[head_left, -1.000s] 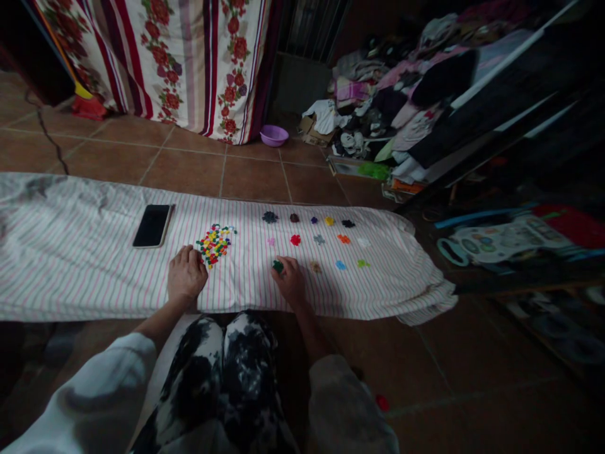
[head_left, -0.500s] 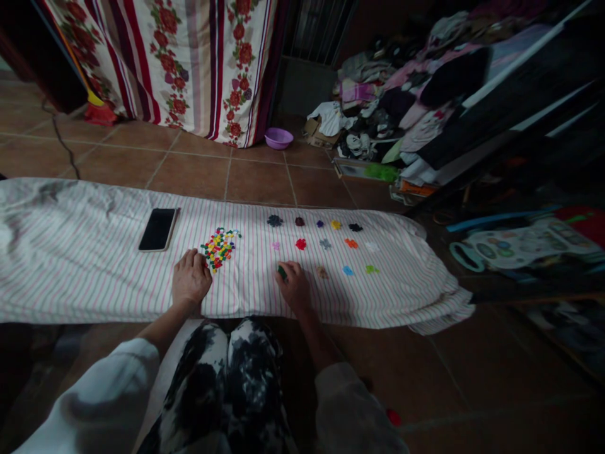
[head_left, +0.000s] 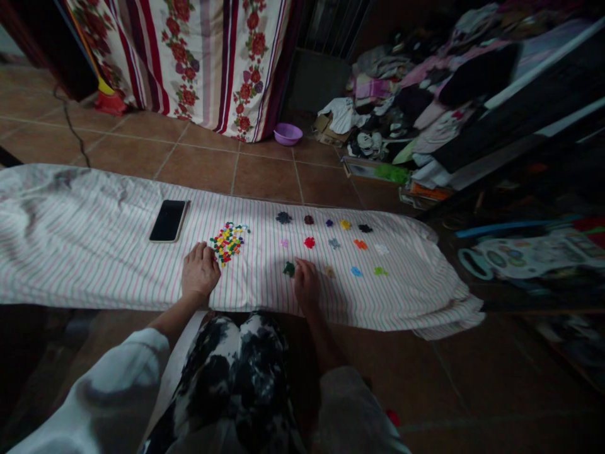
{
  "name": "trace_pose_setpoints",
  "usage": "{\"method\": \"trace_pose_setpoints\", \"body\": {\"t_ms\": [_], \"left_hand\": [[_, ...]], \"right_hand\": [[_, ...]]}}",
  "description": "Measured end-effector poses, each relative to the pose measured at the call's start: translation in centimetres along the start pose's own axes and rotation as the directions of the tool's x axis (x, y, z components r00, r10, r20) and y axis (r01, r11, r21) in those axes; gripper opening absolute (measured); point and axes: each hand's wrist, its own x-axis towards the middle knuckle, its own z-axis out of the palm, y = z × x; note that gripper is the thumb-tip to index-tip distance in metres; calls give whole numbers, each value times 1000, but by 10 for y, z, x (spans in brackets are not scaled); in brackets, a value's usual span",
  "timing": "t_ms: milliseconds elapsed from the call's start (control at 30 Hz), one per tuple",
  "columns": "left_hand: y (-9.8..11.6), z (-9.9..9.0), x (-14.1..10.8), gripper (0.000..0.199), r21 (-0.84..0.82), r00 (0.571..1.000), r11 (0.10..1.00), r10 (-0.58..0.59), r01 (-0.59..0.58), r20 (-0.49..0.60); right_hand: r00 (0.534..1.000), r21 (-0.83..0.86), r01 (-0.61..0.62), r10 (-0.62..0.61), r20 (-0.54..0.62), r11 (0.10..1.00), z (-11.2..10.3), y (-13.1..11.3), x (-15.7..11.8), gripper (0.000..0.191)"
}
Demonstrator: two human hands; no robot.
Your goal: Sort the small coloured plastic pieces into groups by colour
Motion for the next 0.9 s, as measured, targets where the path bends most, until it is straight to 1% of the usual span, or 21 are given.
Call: {"method": "trace_pose_setpoints", "body": {"t_ms": [133, 267, 333, 433, 500, 567, 633, 700, 800, 900], "left_hand": [[-1, 0, 0, 27, -8, 1000, 1000, 2, -2, 15], [-1, 0, 0, 28, -8, 1000, 1000, 4, -4, 13], [-1, 1, 0, 27, -8, 1000, 1000, 6, -6, 13], [-1, 0, 0, 27, -8, 1000, 1000, 5, -4, 17], [0, 0, 0, 27, -6, 1000, 1000, -2, 2, 23], [0, 0, 0, 27, -11, 1000, 1000, -6, 7, 27], [0, 0, 0, 28, -15, 1000, 1000, -2, 2, 25], [-1, 1, 0, 28, -11, 1000, 1000, 7, -7, 15], [-2, 3, 0, 26, 10, 1000, 1000, 15, -15, -1], [-2, 4, 0, 26, 26, 1000, 999, 18, -18, -2]], "right_hand": [[995, 11, -40, 41, -89, 999, -3, 0, -1, 39], [985, 19, -69, 71, -157, 997, -11, -7, -2, 37], [987, 30, -50, 54, -154, 998, -13, -16, -1, 34], [996, 56, 25, -20, -84, 998, -9, -35, 1, 29], [996, 79, 85, -85, -6, 993, 3, -51, 5, 29], [989, 101, 113, -122, 87, 988, 21, -67, 9, 31], [972, 97, 115, -132, 194, 989, 43, -80, 14, 33], [956, 60, 108, -120, 269, 992, 64, -90, 20, 36], [934, 32, 122, -126, 335, 992, 90, -99, 28, 39], [926, -6, 125, -115, 359, 992, 106, -103, 37, 39]]}}
